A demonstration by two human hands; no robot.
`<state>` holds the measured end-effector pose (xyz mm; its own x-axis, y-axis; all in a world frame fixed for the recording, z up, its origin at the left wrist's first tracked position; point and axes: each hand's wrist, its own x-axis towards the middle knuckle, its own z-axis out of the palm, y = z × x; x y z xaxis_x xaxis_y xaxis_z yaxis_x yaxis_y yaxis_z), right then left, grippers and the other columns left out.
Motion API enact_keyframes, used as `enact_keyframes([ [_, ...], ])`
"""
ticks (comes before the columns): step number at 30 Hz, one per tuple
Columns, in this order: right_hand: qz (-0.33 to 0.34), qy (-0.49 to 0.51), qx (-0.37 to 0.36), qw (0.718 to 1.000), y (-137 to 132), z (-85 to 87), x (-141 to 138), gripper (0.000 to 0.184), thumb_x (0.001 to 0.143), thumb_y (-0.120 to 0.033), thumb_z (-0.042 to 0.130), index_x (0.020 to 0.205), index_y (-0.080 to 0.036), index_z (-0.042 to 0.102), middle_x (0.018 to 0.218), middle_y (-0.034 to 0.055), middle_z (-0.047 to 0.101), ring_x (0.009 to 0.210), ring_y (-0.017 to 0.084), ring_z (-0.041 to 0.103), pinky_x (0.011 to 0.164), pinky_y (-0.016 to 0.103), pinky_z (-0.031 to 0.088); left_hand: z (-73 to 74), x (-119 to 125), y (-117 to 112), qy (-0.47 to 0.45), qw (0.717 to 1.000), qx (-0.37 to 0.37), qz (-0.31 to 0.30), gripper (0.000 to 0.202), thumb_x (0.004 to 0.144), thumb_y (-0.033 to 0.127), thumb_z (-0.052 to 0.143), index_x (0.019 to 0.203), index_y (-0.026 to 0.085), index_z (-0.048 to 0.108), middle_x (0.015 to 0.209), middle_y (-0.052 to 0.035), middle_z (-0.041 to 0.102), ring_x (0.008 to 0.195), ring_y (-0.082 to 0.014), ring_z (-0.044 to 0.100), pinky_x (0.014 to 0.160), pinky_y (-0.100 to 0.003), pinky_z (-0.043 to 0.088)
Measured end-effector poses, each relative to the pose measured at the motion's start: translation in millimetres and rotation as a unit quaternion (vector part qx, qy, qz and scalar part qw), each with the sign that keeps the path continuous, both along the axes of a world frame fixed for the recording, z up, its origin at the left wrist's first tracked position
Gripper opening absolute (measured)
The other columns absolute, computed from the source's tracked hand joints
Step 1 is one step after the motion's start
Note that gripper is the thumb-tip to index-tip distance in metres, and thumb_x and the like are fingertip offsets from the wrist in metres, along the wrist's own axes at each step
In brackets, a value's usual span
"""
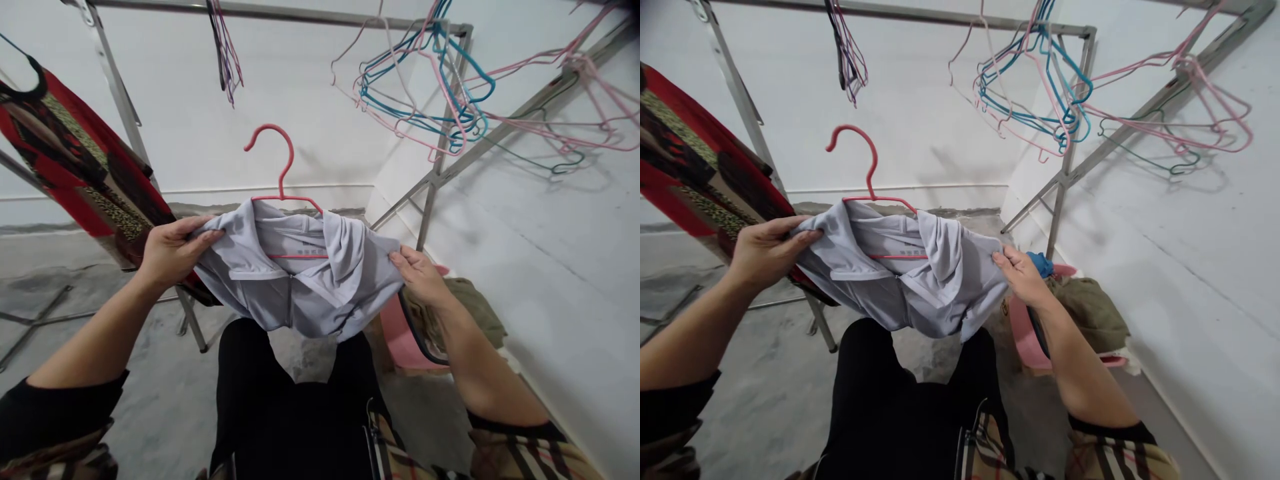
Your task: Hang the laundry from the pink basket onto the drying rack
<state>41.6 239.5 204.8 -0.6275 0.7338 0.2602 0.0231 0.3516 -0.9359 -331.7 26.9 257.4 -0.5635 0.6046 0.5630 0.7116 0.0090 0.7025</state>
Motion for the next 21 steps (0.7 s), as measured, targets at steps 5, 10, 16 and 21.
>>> enact_keyframes([
  [5, -0.067, 0.000, 0.098, 0.993, -2, 14.7, -4, 0.056, 0.086, -0.069, 0.051, 0.062, -0.019, 0.048, 0.056, -0.0039, 0.038, 0.056, 0.010, 0.039, 0.055, 0.023, 0.034, 4.2, 2, -3, 0.018, 0.999, 0.003, -0.030, 0.031, 0.067, 0.039, 0.072, 0.086, 0.015, 0.076, 0.081, -0.0019, 0.076, 0.070, -0.0157, 0.064, 0.071, -0.028, 0.055],
  [10, -0.121, 0.008, 0.150, 0.981, -3, 24.0, -5, 0.050, 0.091, -0.063, 0.048, 0.092, -0.018, 0.071, 0.071, 0.0014, 0.058, 0.069, 0.015, 0.054, 0.066, 0.026, 0.041, 2.8, 1, -4, 0.050, 0.995, -0.010, -0.090, 0.025, 0.072, 0.037, 0.072, 0.087, 0.018, 0.076, 0.082, -0.0006, 0.077, 0.069, -0.0138, 0.065, 0.069, -0.024, 0.053],
  [16, -0.204, 0.054, 0.135, 0.968, 14, 18.1, -12, 0.053, 0.086, -0.067, 0.053, 0.086, -0.017, 0.072, 0.079, 0.0033, 0.065, 0.071, 0.015, 0.055, 0.069, 0.028, 0.044, 7.6, 1, -3, 0.055, 0.988, -0.012, -0.146, 0.021, 0.073, 0.037, 0.072, 0.081, 0.018, 0.076, 0.081, -0.0008, 0.076, 0.069, -0.0139, 0.064, 0.069, -0.024, 0.053],
  [21, -0.127, -0.002, 0.097, 0.987, 13, 26.3, -5, 0.062, 0.085, -0.072, 0.050, 0.100, -0.016, 0.073, 0.094, 0.0076, 0.069, 0.077, 0.017, 0.059, 0.068, 0.028, 0.047, 7.9, -1, -3, 0.021, 0.994, -0.011, -0.106, 0.028, 0.071, 0.041, 0.072, 0.083, 0.016, 0.075, 0.081, -0.0018, 0.076, 0.070, -0.0155, 0.063, 0.071, -0.028, 0.054],
])
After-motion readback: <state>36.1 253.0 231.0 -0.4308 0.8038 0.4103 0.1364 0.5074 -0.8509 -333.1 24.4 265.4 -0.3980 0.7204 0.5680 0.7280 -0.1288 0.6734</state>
